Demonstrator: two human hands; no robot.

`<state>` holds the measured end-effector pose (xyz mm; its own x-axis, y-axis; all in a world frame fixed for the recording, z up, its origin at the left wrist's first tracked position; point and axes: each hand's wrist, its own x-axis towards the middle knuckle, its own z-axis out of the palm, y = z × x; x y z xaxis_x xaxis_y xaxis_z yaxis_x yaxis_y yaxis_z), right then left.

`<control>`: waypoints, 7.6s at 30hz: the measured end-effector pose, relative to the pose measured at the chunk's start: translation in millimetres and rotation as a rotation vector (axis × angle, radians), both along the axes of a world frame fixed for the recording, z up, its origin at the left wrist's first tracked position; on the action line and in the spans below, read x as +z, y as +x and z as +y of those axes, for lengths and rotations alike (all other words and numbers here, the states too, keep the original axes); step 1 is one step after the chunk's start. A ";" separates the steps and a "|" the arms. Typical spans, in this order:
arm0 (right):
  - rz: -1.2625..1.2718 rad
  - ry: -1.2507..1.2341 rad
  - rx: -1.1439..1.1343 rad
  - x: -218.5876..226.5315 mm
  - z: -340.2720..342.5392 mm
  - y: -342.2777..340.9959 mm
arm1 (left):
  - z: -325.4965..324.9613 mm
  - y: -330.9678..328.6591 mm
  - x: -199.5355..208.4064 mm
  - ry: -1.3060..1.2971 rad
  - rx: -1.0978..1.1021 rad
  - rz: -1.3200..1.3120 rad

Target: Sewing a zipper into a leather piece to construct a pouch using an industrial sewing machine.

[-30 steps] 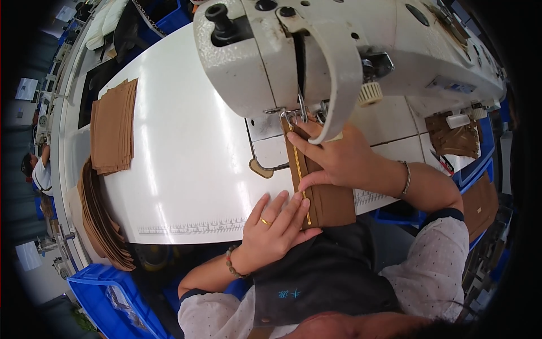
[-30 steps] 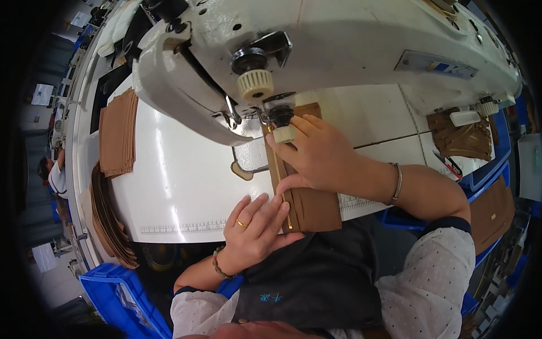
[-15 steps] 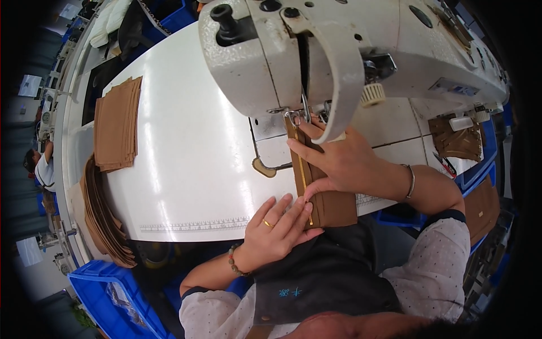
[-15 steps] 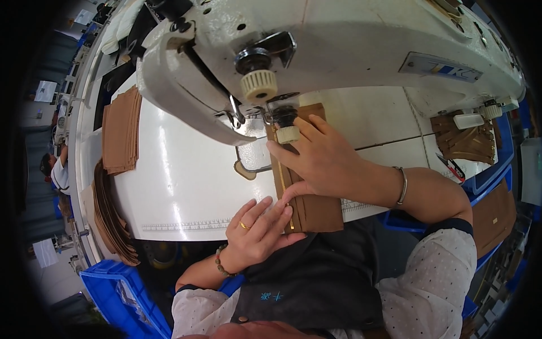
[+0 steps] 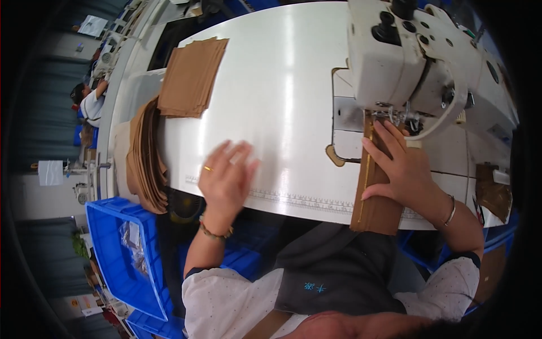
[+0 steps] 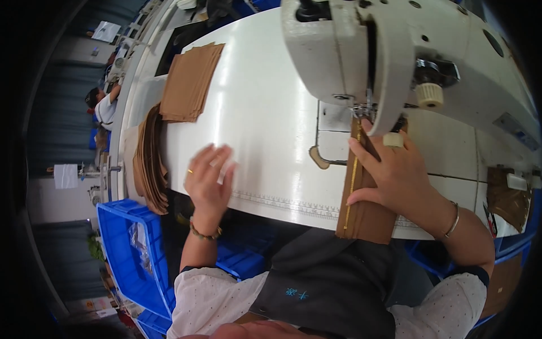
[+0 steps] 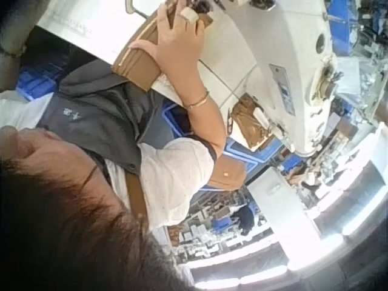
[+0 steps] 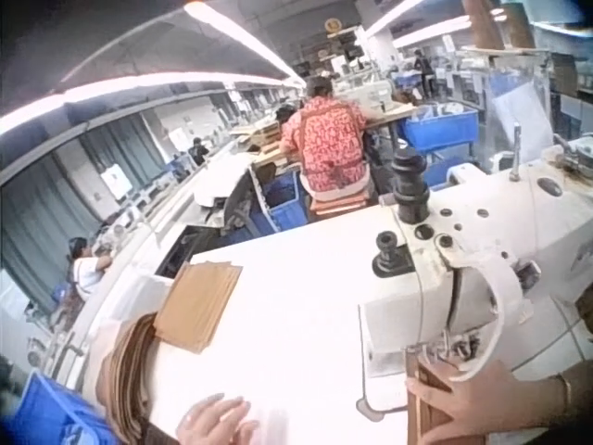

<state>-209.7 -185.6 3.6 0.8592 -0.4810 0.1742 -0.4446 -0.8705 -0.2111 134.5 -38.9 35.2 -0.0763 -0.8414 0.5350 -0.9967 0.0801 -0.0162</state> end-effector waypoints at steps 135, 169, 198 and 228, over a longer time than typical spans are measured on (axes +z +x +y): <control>-0.284 -0.078 0.048 -17.4 -7.5 -8.1 | -86.7 -123.5 -32.9 0.375 -0.429 0.208; -0.154 -0.033 0.063 -10.6 -9.0 -8.5 | -159.0 -103.4 -46.5 0.191 -0.463 0.209; -0.120 -0.016 0.014 3.1 -4.4 -6.2 | -106.5 -100.7 -37.9 0.364 -0.526 0.162; -0.120 -0.013 0.037 1.0 -4.5 -8.5 | -109.8 -101.6 -28.2 0.408 -0.553 0.105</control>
<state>-218.2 -190.1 4.5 0.8487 -0.4467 0.2831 -0.3845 -0.8888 -0.2495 32.9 -148.8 7.0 -0.5170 -0.8293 0.2121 -0.8024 0.5558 0.2173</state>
